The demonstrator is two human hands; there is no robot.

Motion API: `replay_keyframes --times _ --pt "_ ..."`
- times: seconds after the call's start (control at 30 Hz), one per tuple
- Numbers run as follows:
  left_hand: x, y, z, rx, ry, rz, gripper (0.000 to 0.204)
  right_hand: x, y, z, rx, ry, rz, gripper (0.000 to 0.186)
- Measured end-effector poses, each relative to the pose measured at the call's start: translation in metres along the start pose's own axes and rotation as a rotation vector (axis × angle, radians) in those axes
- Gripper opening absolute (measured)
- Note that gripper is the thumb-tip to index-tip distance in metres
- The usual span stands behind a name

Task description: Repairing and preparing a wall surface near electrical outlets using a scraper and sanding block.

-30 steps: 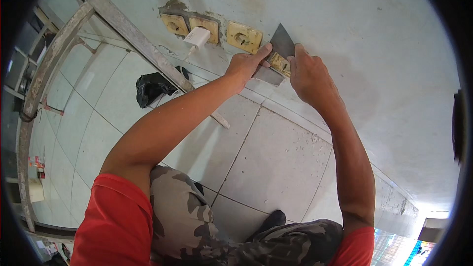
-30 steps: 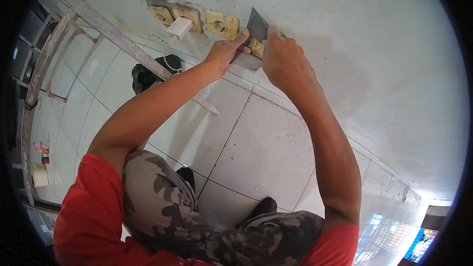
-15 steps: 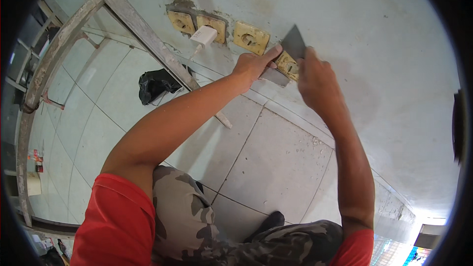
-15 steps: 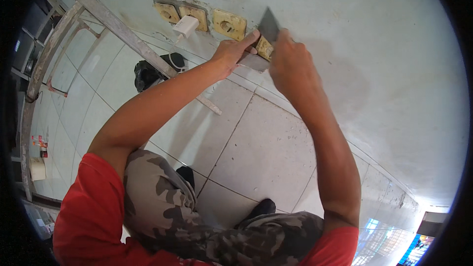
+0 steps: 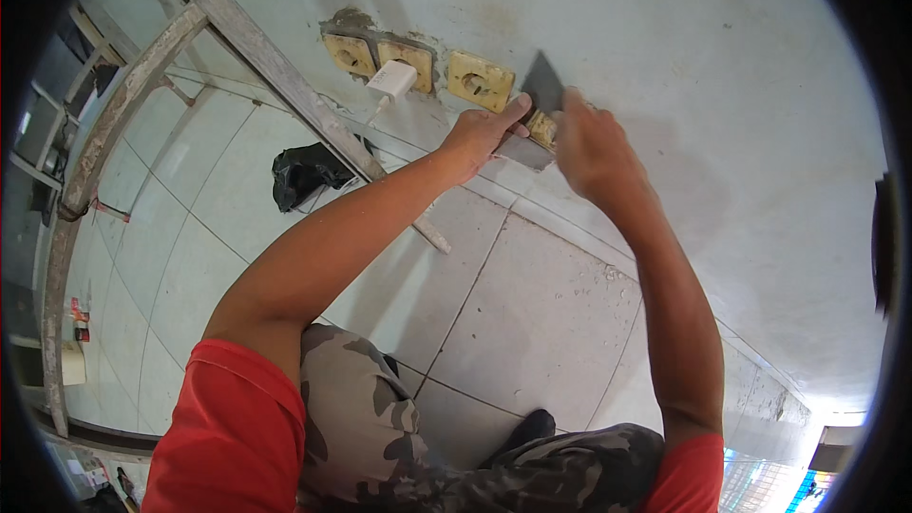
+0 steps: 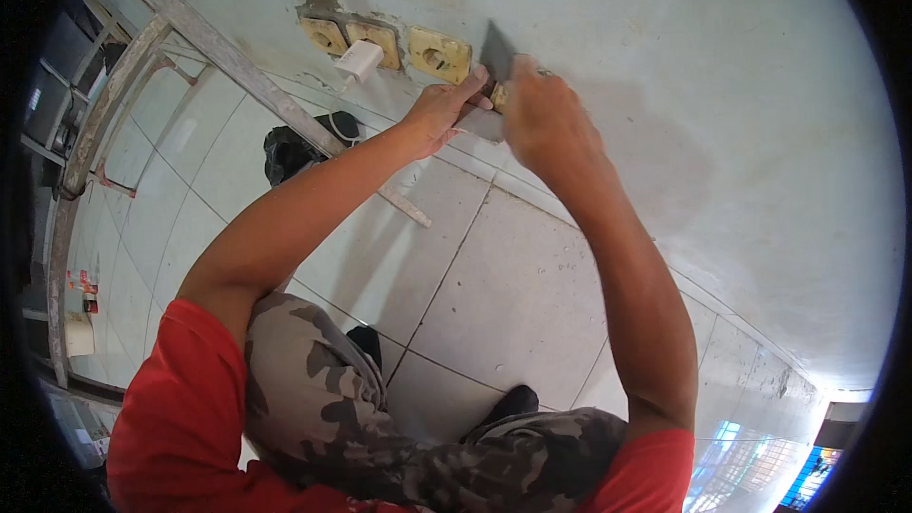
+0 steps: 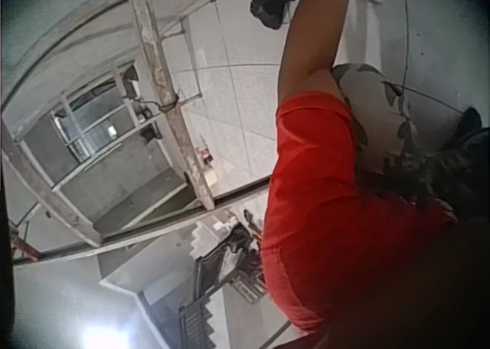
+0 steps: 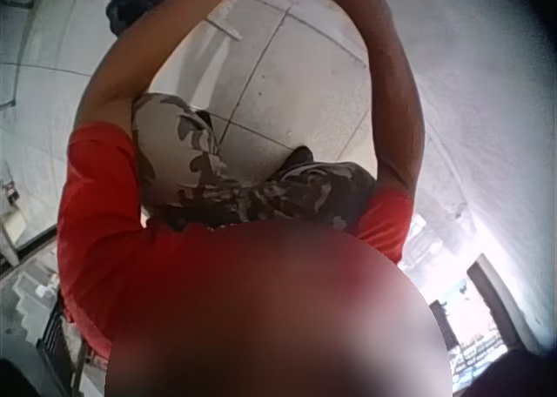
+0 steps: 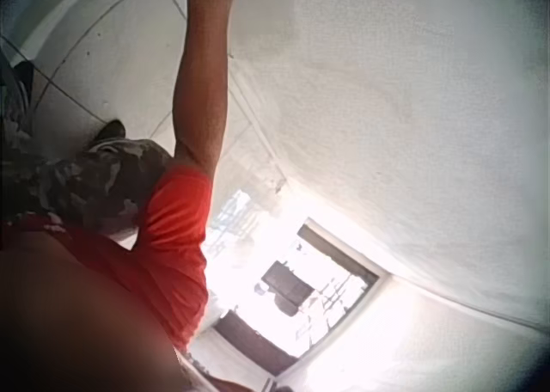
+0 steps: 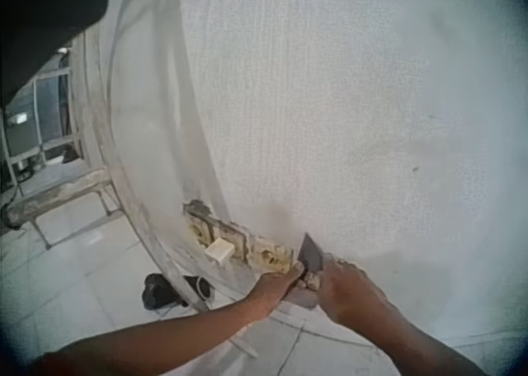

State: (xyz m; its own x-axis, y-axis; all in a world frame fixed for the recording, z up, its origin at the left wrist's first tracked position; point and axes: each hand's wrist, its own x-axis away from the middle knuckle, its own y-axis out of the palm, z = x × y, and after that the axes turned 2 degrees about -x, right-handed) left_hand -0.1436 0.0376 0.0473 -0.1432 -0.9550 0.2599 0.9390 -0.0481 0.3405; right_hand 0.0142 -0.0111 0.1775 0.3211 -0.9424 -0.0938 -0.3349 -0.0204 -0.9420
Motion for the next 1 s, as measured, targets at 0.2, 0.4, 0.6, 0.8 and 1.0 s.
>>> replay_keyframes --times 0.2,0.4,0.6,0.8,1.0 --pt "-0.007 0.006 -0.001 -0.141 0.005 0.024 0.045 -0.001 0.017 0.025 -0.033 -0.036 0.064 0.020" --pt "-0.007 -0.007 -0.004 -0.106 0.023 0.063 0.045 0.004 0.016 0.008 -0.059 -0.072 0.053 0.019" --pt "-0.004 0.014 -0.003 -0.072 -0.013 0.090 0.058 0.000 0.015 0.020 -0.056 -0.025 0.073 0.017" --pt "-0.003 0.002 0.002 -0.110 -0.007 -0.048 0.043 -0.005 0.017 0.022 -0.073 -0.039 0.015 0.017" --pt "0.004 -0.010 0.000 -0.187 0.062 -0.111 0.042 -0.008 0.023 0.001 0.006 -0.003 -0.034 0.020"
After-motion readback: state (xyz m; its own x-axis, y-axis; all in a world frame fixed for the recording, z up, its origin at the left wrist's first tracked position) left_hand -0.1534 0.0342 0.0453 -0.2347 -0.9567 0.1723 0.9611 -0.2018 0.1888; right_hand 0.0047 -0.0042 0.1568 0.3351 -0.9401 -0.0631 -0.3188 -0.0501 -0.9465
